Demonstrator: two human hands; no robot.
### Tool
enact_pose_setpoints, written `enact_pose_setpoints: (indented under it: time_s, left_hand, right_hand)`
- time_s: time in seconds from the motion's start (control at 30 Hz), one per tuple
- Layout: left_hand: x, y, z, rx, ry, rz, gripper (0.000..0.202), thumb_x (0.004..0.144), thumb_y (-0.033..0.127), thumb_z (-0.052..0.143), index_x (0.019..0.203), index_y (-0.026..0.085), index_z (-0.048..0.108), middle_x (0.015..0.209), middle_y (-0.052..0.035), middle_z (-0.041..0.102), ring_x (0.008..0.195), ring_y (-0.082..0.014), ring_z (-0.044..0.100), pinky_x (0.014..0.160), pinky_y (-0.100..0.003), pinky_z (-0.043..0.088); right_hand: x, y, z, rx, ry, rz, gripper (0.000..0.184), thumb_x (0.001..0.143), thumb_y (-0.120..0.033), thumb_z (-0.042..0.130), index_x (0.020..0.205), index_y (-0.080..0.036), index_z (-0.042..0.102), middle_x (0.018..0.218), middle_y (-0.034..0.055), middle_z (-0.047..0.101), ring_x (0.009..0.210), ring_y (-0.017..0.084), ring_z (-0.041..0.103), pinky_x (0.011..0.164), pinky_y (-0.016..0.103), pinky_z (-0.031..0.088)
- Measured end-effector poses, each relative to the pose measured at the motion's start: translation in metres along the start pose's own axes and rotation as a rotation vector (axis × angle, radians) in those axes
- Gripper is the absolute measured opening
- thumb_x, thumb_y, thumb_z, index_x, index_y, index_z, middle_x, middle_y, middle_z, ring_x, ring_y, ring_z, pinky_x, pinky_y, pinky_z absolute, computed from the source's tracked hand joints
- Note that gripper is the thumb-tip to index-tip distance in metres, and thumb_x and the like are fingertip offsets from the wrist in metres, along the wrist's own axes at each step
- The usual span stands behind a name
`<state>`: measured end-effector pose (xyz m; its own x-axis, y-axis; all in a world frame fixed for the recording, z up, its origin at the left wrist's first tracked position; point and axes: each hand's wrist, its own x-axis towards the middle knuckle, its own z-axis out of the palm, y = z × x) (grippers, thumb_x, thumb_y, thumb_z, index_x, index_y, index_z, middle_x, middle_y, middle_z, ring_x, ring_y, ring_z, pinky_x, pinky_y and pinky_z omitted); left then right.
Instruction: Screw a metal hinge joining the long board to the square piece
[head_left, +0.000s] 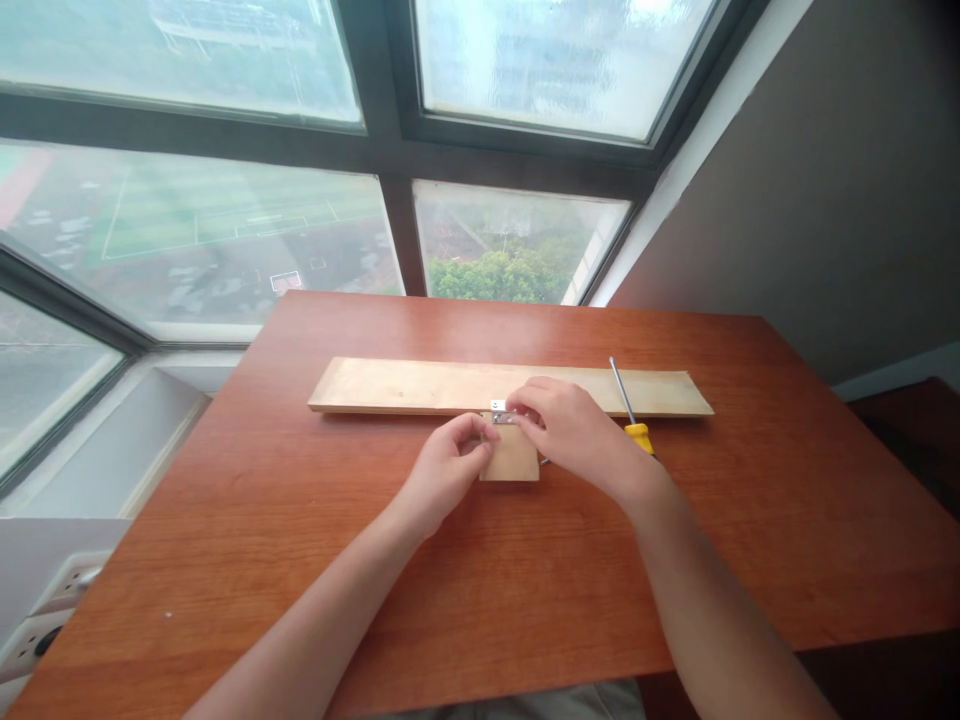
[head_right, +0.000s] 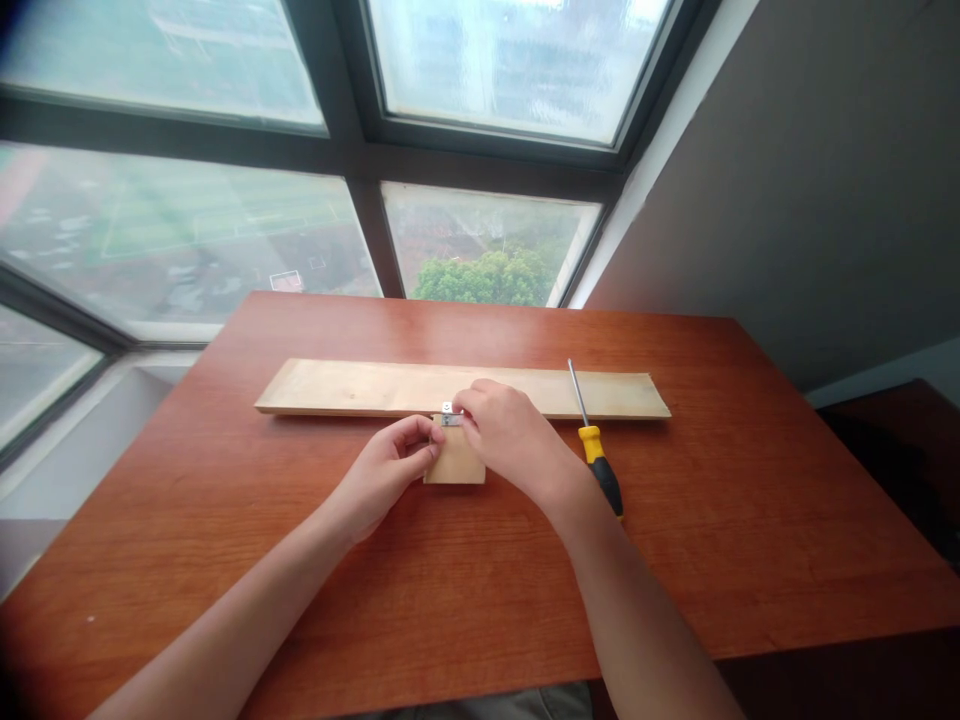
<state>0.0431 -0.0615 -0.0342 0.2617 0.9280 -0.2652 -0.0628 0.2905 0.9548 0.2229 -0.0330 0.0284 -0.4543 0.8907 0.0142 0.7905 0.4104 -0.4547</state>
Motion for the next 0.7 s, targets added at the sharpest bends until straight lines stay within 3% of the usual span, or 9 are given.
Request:
enact_pose_setpoints:
  time_s: [0.17, 0.33, 0.5, 0.7]
  left_hand:
    - [-0.001, 0.001, 0.000, 0.009, 0.007, -0.022, 0.016, 0.077, 0.029, 0.067, 0.086, 0.017, 0.059, 0.083, -0.0005, 0.061, 0.072, -0.0125, 0.052, 0.063, -0.023, 0.037]
    - [-0.002, 0.001, 0.001, 0.008, 0.021, -0.021, 0.016, 0.077, 0.028, 0.066, 0.087, 0.016, 0.059, 0.083, -0.0003, 0.060, 0.071, -0.0113, 0.050, 0.063, -0.022, 0.036]
    - [-0.001, 0.000, 0.001, -0.003, 0.025, -0.018, 0.017, 0.077, 0.026, 0.067, 0.087, 0.016, 0.060, 0.086, -0.0010, 0.060, 0.073, -0.0112, 0.050, 0.064, -0.022, 0.037]
    - [-0.002, 0.000, 0.001, -0.017, 0.013, -0.031, 0.016, 0.077, 0.026, 0.067, 0.087, 0.016, 0.060, 0.082, -0.0002, 0.059, 0.069, -0.0099, 0.048, 0.061, -0.021, 0.035]
  right_hand:
    - [-0.025, 0.021, -0.005, -0.009, -0.068, 0.088, 0.019, 0.085, -0.009, 0.053, 0.079, -0.020, 0.067, 0.087, 0.0018, 0.065, 0.080, 0.016, 0.059, 0.072, 0.029, 0.041]
    - [-0.044, 0.036, 0.009, -0.019, -0.144, 0.136, 0.022, 0.080, -0.006, 0.054, 0.087, -0.022, 0.068, 0.093, 0.0015, 0.065, 0.082, 0.016, 0.060, 0.074, 0.029, 0.042]
    - [-0.048, 0.043, 0.019, -0.024, -0.128, 0.146, 0.017, 0.088, -0.009, 0.050, 0.081, -0.020, 0.062, 0.094, 0.0033, 0.062, 0.085, 0.017, 0.060, 0.077, 0.030, 0.042]
    - [-0.051, 0.044, 0.008, 0.005, -0.074, 0.139, 0.015, 0.088, -0.009, 0.050, 0.081, -0.020, 0.057, 0.084, 0.0007, 0.064, 0.077, 0.016, 0.058, 0.071, 0.029, 0.041]
